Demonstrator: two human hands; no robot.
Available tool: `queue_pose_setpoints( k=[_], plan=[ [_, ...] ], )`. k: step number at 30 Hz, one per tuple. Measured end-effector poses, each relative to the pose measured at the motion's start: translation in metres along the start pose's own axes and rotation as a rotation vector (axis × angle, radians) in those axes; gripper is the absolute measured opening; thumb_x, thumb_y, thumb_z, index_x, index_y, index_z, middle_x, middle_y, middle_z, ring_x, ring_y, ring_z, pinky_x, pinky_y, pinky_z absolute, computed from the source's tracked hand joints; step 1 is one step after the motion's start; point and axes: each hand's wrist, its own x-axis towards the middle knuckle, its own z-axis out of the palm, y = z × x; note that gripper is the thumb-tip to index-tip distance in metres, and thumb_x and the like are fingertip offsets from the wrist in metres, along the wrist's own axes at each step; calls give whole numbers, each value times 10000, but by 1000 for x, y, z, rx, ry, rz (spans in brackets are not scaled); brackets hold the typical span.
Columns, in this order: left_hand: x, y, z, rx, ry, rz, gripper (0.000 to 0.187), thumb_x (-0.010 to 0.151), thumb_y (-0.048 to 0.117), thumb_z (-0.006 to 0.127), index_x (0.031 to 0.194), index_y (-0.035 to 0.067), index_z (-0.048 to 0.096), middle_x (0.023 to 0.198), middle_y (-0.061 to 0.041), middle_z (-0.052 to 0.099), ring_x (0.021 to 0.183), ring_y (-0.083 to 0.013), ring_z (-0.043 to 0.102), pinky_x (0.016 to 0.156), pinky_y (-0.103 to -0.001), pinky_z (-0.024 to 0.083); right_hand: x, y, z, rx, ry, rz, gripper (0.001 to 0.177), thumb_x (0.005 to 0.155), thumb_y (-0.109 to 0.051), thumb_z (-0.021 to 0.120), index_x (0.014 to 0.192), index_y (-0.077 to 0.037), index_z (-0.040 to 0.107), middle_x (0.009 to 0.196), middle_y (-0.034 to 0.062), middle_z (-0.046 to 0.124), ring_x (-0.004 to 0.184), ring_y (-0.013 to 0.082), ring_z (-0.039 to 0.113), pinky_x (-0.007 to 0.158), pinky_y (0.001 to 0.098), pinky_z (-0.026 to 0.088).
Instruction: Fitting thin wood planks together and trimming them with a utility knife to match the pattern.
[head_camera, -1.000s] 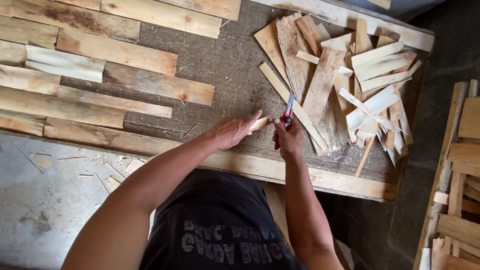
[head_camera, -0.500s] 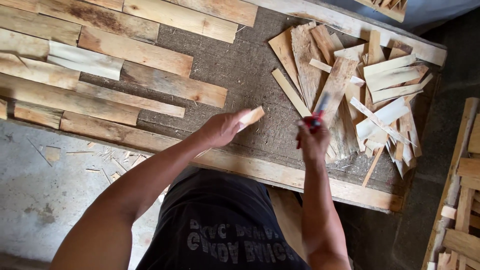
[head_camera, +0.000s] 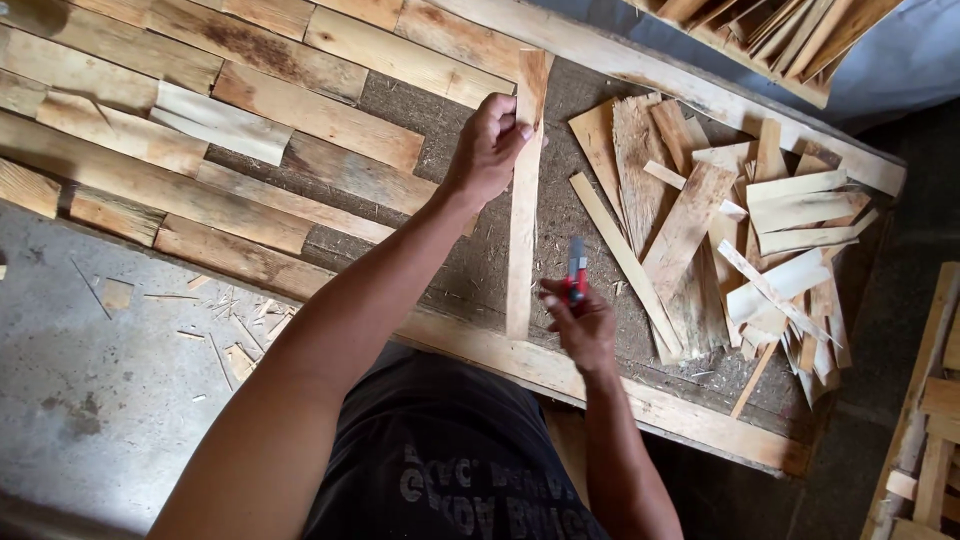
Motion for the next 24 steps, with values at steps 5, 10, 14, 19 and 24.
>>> queue_pose_setpoints(
  k=[5, 10, 14, 19, 24],
  plan=[
    [18, -47, 24, -146, 88, -22, 109, 1035, 99, 551, 1112, 32, 511, 946, -129, 757, 832, -150, 761, 658, -251, 642, -14, 20, 19, 95, -52, 130, 224, 873, -150, 801, 1075, -73, 740, 855, 95, 767, 615, 121, 678, 499, 270, 585],
    [-14, -55, 37, 109, 89, -240, 139, 1063, 158, 526, 1101, 39, 586, 967, -141, 755, 768, -200, 718, 595, -286, 592, -20, 42, 23, 131, -13, 182, 187, 892, -99, 808, 1040, -39, 711, 744, 52, 696, 566, 117, 632, 467, 249, 531],
    [-71, -93, 54, 359, -197, -488, 274, 979, 178, 622, 1238, 94, 659, 1185, -91, 732, 924, -176, 728, 817, -312, 596, -19, 65, 22, 156, 104, 344, 197, 888, -104, 793, 1035, -46, 676, 715, 49, 678, 503, 130, 595, 345, 271, 413],
    [-127, -172, 77, 363, -286, -582, 459, 895, 142, 746, 1329, 78, 612, 1175, -122, 739, 974, -220, 737, 873, -337, 604, -16, 97, 23, 152, 117, 438, 236, 884, -117, 794, 1082, -47, 687, 727, 61, 681, 484, 136, 593, 341, 275, 410],
    [-143, -210, 90, 396, -239, -457, 551, 849, 106, 801, 1358, 58, 597, 1036, -109, 769, 909, -240, 752, 827, -364, 606, -18, 85, 23, -63, 124, 464, 277, 907, -164, 782, 1143, -68, 675, 762, 51, 701, 517, 140, 606, 425, 271, 500]
  ],
)
